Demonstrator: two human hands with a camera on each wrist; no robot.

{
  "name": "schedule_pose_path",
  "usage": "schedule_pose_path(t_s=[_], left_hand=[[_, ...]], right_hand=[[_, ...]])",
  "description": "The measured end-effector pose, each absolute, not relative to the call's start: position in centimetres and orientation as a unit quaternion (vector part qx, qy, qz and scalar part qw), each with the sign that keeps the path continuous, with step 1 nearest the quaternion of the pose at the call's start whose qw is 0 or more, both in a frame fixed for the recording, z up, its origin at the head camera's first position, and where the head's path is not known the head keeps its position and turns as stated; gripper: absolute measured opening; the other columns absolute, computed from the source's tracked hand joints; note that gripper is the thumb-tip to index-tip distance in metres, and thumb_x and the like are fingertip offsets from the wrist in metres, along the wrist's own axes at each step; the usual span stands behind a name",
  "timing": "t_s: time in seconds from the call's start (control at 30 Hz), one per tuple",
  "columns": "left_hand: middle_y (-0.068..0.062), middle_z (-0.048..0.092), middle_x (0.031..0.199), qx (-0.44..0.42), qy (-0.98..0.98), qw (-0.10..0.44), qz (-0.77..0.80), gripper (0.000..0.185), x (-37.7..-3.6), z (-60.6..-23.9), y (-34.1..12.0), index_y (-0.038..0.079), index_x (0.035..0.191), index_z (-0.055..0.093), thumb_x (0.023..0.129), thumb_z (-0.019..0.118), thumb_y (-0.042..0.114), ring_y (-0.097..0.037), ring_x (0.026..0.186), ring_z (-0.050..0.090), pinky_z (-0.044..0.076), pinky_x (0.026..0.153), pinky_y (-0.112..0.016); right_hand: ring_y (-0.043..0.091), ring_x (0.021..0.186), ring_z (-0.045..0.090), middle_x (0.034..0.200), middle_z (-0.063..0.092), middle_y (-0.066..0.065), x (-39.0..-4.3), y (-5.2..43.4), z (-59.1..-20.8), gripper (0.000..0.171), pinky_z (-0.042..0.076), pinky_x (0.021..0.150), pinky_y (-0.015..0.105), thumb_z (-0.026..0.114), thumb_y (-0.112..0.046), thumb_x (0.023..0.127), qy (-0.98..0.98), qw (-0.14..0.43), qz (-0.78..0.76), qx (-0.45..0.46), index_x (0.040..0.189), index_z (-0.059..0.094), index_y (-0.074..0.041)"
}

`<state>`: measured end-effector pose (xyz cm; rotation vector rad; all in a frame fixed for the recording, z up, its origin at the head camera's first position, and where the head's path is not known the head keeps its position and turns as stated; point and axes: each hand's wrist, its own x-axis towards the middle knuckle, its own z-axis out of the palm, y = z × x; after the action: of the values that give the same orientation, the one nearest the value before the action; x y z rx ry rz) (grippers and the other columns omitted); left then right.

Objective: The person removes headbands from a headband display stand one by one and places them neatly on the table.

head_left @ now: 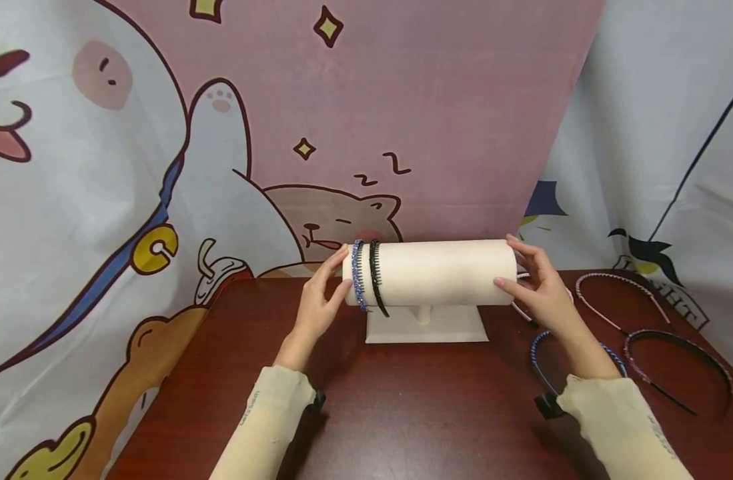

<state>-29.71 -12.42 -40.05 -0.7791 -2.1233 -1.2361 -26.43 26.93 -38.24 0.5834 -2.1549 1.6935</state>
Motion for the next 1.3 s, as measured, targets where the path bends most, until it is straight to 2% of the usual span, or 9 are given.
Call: schedule_pose_path(t_s=[0.07, 0.43, 0.67, 0.8, 0.97, 1.13, 1.3], left_hand=[[0.0, 0.047, 0.155, -0.291, -0.792, 0.276, -0.461, 0.054, -29.7, -39.9, -12.4, 0.017, 0.147, 0.049, 0.096, 0.063, 0.01, -0.022, 0.133, 0.056, 0.045, 0.111, -0.041], [0.0, 0.046, 0.156, -0.289, -0.788, 0.254, -0.482, 0.053, -29.9, -39.4, -12.7, 0.017, 0.148, 0.049, 0.097, 0.063, 0.01, -0.022, 0.132, 0.058, 0.047, 0.11, -0.041], [-0.015, 0.047, 0.154, -0.298, -0.784, 0.213, -0.501, 0.047, -28.7, -37.5, -13.2, 0.001, 0.143, 0.051, 0.097, 0.059, 0.001, -0.033, 0.136, 0.052, 0.046, 0.107, -0.054], [-0.019, 0.05, 0.15, -0.289, -0.79, 0.17, -0.513, 0.042, -28.1, -35.3, -13.6, -0.003, 0.141, 0.051, 0.1, 0.055, 0.003, -0.038, 0.134, 0.052, 0.048, 0.105, -0.052], [-0.021, 0.051, 0.147, -0.268, -0.768, 0.123, -0.569, 0.039, -30.4, -35.0, -14.0, -0.003, 0.142, 0.05, 0.105, 0.045, 0.008, -0.039, 0.133, 0.05, 0.046, 0.108, -0.05], [-0.019, 0.052, 0.148, -0.26, -0.731, 0.09, -0.625, 0.041, -34.3, -37.1, -13.6, 0.0, 0.141, 0.053, 0.107, 0.034, 0.013, -0.028, 0.14, 0.046, 0.032, 0.119, -0.054], [-0.017, 0.052, 0.148, -0.27, -0.706, 0.039, -0.654, 0.048, -36.3, -38.5, -12.8, 0.0, 0.141, 0.053, 0.106, 0.027, 0.021, -0.02, 0.134, 0.052, 0.033, 0.119, -0.053]], right_hand=[[0.0, 0.139, 0.038, 0.165, 0.028, 0.004, -26.7, 26.9, -38.3, 0.067, 0.051, 0.087, 0.008, 0.064, 0.009, 0.09, -0.738, 0.166, 0.616, 0.219, 0.149, 0.035, -0.004], [0.0, 0.134, 0.043, 0.158, 0.036, 0.01, -27.7, 26.7, -38.7, 0.065, 0.054, 0.082, 0.011, 0.061, 0.017, 0.087, -0.699, 0.181, 0.642, 0.258, 0.144, 0.033, 0.004], [0.0, 0.135, 0.041, 0.16, 0.034, 0.009, -27.8, 26.4, -38.9, 0.066, 0.053, 0.083, 0.011, 0.061, 0.015, 0.088, -0.703, 0.171, 0.644, 0.249, 0.146, 0.032, 0.001], [0.0, 0.135, 0.04, 0.16, 0.034, 0.007, -27.7, 26.4, -38.7, 0.066, 0.053, 0.084, 0.01, 0.061, 0.014, 0.089, -0.7, 0.166, 0.649, 0.245, 0.147, 0.033, -0.001], [0.0, 0.135, 0.041, 0.16, 0.034, 0.009, -27.6, 26.5, -38.5, 0.066, 0.053, 0.085, 0.011, 0.06, 0.015, 0.089, -0.694, 0.163, 0.656, 0.248, 0.147, 0.033, 0.0], [-0.001, 0.135, 0.041, 0.16, 0.035, 0.007, -27.4, 26.7, -38.7, 0.067, 0.052, 0.087, 0.011, 0.06, 0.016, 0.089, -0.695, 0.161, 0.656, 0.247, 0.147, 0.031, 0.001], [0.001, 0.135, 0.043, 0.16, 0.034, 0.009, -27.1, 26.7, -39.0, 0.068, 0.053, 0.086, 0.012, 0.059, 0.018, 0.088, -0.686, 0.16, 0.664, 0.251, 0.147, 0.029, 0.004]])
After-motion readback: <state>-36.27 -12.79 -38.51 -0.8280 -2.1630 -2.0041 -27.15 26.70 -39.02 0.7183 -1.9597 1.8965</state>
